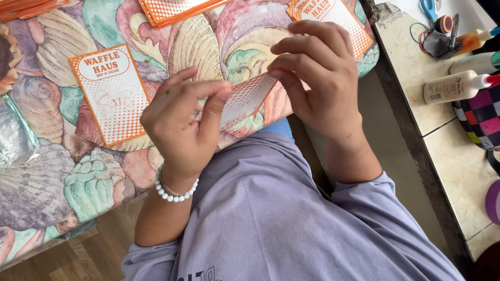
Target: Applying glue to paper sleeves and folding them to assemble bags
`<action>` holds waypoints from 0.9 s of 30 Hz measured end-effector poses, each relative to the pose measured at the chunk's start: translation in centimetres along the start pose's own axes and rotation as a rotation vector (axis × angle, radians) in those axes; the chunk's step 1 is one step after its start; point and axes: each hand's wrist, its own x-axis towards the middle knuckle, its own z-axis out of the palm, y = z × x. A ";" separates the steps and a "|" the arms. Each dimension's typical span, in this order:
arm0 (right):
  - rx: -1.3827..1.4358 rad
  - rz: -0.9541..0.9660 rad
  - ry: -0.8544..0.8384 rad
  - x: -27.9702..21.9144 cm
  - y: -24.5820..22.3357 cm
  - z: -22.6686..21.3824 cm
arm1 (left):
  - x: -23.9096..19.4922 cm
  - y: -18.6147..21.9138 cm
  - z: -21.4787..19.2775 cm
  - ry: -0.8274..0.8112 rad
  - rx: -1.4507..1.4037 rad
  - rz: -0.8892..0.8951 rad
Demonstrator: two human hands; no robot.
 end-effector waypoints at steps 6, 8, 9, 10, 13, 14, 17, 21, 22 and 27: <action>-0.047 -0.026 -0.127 0.5 0.4 -0.1 | 0.7 -0.1 -0.2 -0.156 -0.072 -0.181; -0.058 -0.053 -0.155 1.1 -0.2 0.0 | 1.3 -0.1 -0.4 -0.236 0.090 -0.118; -0.071 -0.082 -0.182 1.4 -0.6 0.1 | 1.4 0.0 -0.5 -0.316 0.248 -0.051; -0.069 -0.081 -0.186 1.4 -0.9 0.2 | 1.4 -0.3 -0.1 -0.317 0.247 -0.054; -0.032 -0.098 -0.132 0.9 -1.2 0.1 | 1.2 -0.6 0.6 -0.233 0.328 0.010; 0.028 0.008 -0.091 0.2 -0.9 -0.1 | 1.1 -0.4 0.7 -0.164 0.176 -0.073; 0.142 0.222 0.038 -2.2 0.4 -0.2 | -1.2 -1.5 2.1 0.075 -0.199 -0.386; 0.413 0.347 0.239 -4.4 2.4 1.1 | -5.1 -4.7 5.6 0.484 -0.755 -0.685; 0.420 0.343 0.239 -4.8 2.5 1.6 | -5.5 -5.1 6.0 0.488 -0.748 -0.683; 0.442 0.485 0.194 -5.3 2.9 1.9 | -5.4 -5.2 5.1 0.278 -0.779 -0.733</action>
